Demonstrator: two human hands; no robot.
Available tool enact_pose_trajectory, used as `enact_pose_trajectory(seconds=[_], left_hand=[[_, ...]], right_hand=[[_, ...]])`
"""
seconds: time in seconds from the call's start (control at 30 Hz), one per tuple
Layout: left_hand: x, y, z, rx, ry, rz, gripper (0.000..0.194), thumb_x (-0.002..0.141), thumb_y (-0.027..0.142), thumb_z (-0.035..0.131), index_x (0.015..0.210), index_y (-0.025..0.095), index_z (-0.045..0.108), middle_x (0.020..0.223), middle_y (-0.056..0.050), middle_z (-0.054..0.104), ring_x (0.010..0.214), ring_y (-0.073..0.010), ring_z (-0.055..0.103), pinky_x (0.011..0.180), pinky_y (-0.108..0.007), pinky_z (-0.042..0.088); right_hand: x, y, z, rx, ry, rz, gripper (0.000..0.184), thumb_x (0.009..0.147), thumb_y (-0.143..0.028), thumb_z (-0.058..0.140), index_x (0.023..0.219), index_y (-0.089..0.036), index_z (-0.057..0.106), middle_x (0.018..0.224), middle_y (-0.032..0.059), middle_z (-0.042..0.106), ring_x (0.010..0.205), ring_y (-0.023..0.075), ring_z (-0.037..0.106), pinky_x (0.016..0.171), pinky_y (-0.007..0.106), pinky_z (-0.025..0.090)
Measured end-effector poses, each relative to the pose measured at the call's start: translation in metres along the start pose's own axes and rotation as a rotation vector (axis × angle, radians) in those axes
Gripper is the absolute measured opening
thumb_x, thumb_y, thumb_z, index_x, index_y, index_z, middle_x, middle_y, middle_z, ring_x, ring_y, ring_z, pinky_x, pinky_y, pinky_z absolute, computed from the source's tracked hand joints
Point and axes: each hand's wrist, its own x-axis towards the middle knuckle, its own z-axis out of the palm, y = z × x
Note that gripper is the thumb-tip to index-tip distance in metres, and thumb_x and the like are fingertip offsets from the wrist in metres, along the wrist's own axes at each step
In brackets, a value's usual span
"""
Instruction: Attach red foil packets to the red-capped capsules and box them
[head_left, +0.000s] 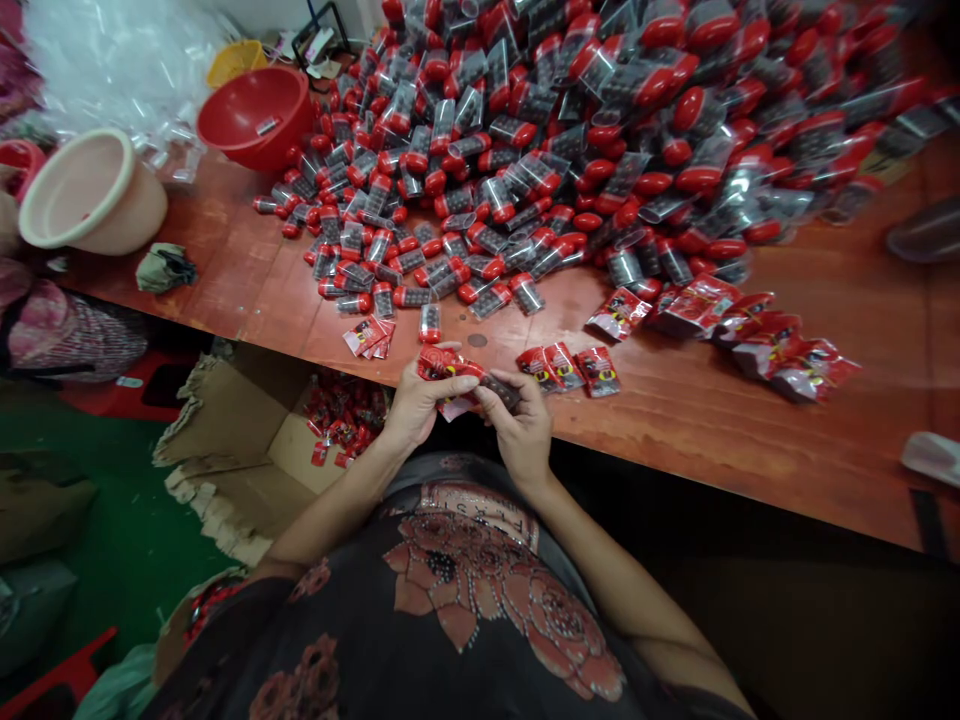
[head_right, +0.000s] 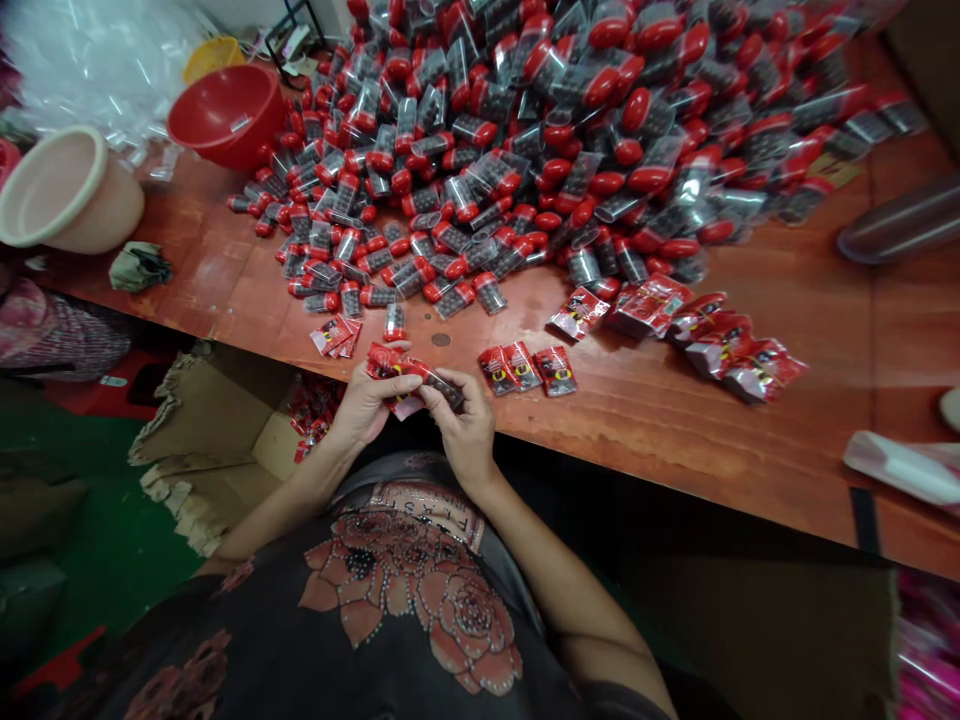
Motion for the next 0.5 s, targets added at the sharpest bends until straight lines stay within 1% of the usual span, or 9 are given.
enact_pose_trajectory(seconds=[0.1, 0.13, 0.2, 0.27, 0.37, 0.43, 0.5], left_hand=[[0.002, -0.001, -0.001, 0.016, 0.003, -0.010, 0.056, 0.050, 0.011, 0.085, 0.101, 0.017, 0.065, 0.078, 0.000, 0.071, 0.069, -0.0121, 0.066, 0.072, -0.025, 0.052], [0.003, -0.002, -0.002, 0.016, 0.011, -0.012, 0.056, 0.049, 0.011, 0.086, 0.100, 0.017, 0.065, 0.077, 0.000, 0.071, 0.068, -0.0118, 0.066, 0.071, -0.024, 0.051], [0.005, -0.002, -0.003, 0.011, 0.027, -0.014, 0.054, 0.049, 0.013, 0.086, 0.099, 0.017, 0.065, 0.074, 0.001, 0.069, 0.065, -0.0112, 0.065, 0.070, -0.024, 0.051], [0.007, -0.003, -0.004, 0.009, 0.032, -0.024, 0.053, 0.049, 0.013, 0.086, 0.098, 0.017, 0.065, 0.073, 0.002, 0.069, 0.063, -0.0111, 0.064, 0.068, -0.024, 0.050], [0.006, -0.007, -0.002, 0.001, 0.007, -0.047, 0.049, 0.050, 0.014, 0.086, 0.095, 0.016, 0.066, 0.072, 0.002, 0.069, 0.063, -0.0113, 0.064, 0.066, -0.024, 0.050], [0.005, -0.010, 0.000, -0.003, -0.029, -0.051, 0.040, 0.053, 0.016, 0.086, 0.089, 0.015, 0.067, 0.073, 0.001, 0.069, 0.063, -0.0116, 0.063, 0.064, -0.024, 0.051], [0.005, -0.013, 0.001, -0.015, -0.046, -0.042, 0.030, 0.057, 0.019, 0.084, 0.082, 0.014, 0.068, 0.075, -0.001, 0.070, 0.064, -0.0121, 0.064, 0.064, -0.025, 0.051]], right_hand=[[0.002, 0.004, -0.002, -0.083, 0.008, -0.104, 0.021, 0.082, -0.030, 0.069, 0.102, -0.030, 0.065, 0.097, -0.0001, 0.060, 0.092, 0.0160, 0.061, 0.085, 0.035, 0.052], [0.003, 0.004, -0.003, -0.106, -0.005, -0.117, 0.020, 0.081, -0.031, 0.069, 0.101, -0.030, 0.066, 0.096, 0.0001, 0.059, 0.093, 0.0166, 0.060, 0.086, 0.036, 0.052], [0.006, 0.004, -0.005, -0.111, -0.046, -0.089, 0.021, 0.080, -0.033, 0.070, 0.101, -0.030, 0.067, 0.093, 0.0002, 0.059, 0.088, 0.0169, 0.060, 0.078, 0.035, 0.054], [0.007, 0.003, -0.006, -0.078, -0.073, -0.027, 0.023, 0.079, -0.035, 0.071, 0.100, -0.029, 0.067, 0.092, 0.0004, 0.059, 0.079, 0.0154, 0.060, 0.066, 0.030, 0.055], [0.006, 0.002, -0.003, 0.013, -0.067, 0.074, 0.023, 0.080, -0.036, 0.070, 0.101, -0.028, 0.066, 0.093, -0.0001, 0.059, 0.062, 0.0100, 0.057, 0.049, 0.024, 0.051], [0.005, 0.001, 0.000, 0.086, -0.033, 0.133, 0.023, 0.083, -0.037, 0.066, 0.104, -0.027, 0.064, 0.093, -0.0002, 0.061, 0.055, 0.0076, 0.054, 0.045, 0.022, 0.049], [0.005, 0.001, 0.001, 0.144, -0.012, 0.174, 0.026, 0.086, -0.038, 0.061, 0.110, -0.027, 0.063, 0.093, 0.0006, 0.062, 0.056, 0.0077, 0.056, 0.048, 0.022, 0.051]])
